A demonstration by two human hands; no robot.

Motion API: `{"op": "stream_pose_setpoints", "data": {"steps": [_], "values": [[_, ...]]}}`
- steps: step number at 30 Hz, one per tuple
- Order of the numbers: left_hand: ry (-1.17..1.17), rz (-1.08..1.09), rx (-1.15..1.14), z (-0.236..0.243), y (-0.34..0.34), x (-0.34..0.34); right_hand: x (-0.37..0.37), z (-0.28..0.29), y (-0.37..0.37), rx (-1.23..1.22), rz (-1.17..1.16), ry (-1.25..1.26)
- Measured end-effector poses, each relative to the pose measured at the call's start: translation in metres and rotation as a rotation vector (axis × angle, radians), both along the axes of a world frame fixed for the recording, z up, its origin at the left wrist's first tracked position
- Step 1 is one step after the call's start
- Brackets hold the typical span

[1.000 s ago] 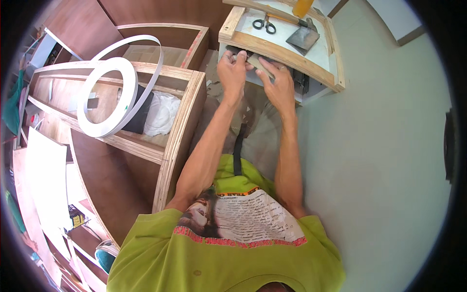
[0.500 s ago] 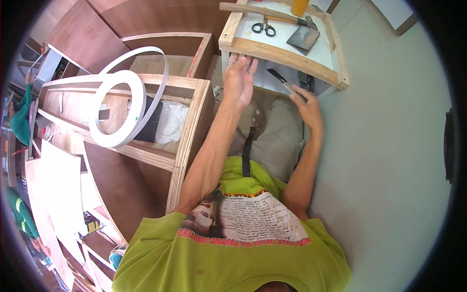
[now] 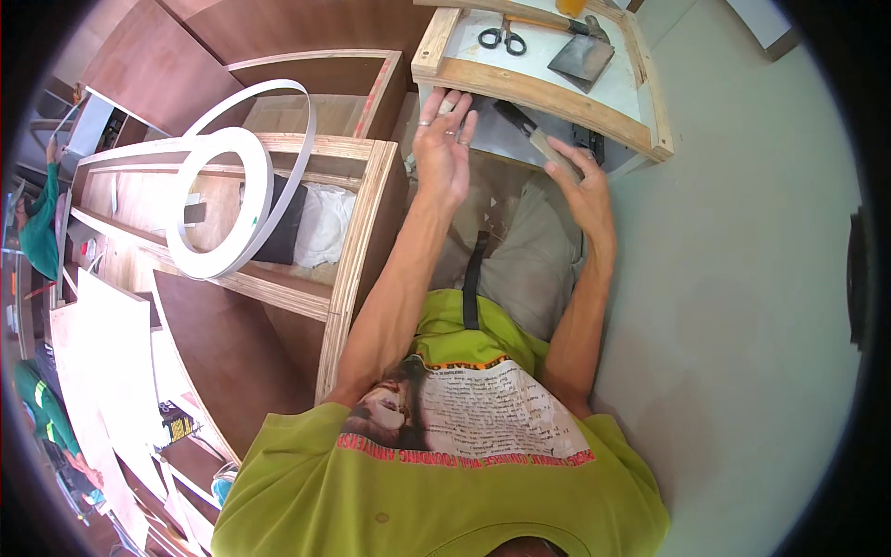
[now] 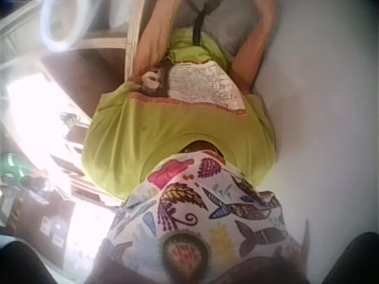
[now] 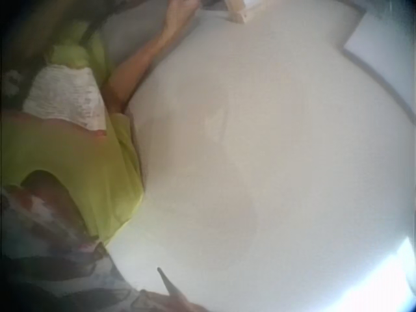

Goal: The person sands the edge of a small wooden panel, applies a white adhesive strip to the edge, cuts the strip using scissors, and uses a hammer to secure a wooden block against the edge.

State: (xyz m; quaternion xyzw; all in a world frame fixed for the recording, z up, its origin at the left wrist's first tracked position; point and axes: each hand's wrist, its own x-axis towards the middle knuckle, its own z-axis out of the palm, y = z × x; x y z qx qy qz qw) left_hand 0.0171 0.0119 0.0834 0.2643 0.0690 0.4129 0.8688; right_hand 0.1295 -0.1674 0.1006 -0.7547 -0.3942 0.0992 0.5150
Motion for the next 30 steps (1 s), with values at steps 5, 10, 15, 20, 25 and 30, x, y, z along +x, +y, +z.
{"op": "stream_pose_setpoints", "data": {"steps": [5,10,15,20,25,30], "values": [[0.207,0.035,-0.014,-0.015,-0.01,-0.005,0.0,0.001,0.021,0.076,0.067,-0.221],[0.157,-0.041,0.134,-0.006,-0.027,0.002,-0.011,-0.009,0.045,0.096,0.099,-0.245],[0.227,0.059,0.208,-0.003,-0.023,0.008,-0.016,-0.013,0.051,0.125,0.085,-0.272],[0.289,0.099,0.255,0.001,-0.028,0.009,-0.015,-0.013,0.046,0.131,0.08,-0.237],[0.261,0.131,0.261,-0.001,-0.023,0.014,-0.013,-0.007,0.05,0.106,0.098,-0.271],[0.319,0.124,0.3,-0.003,-0.027,0.014,-0.008,-0.016,0.047,0.12,0.116,-0.24]]}}
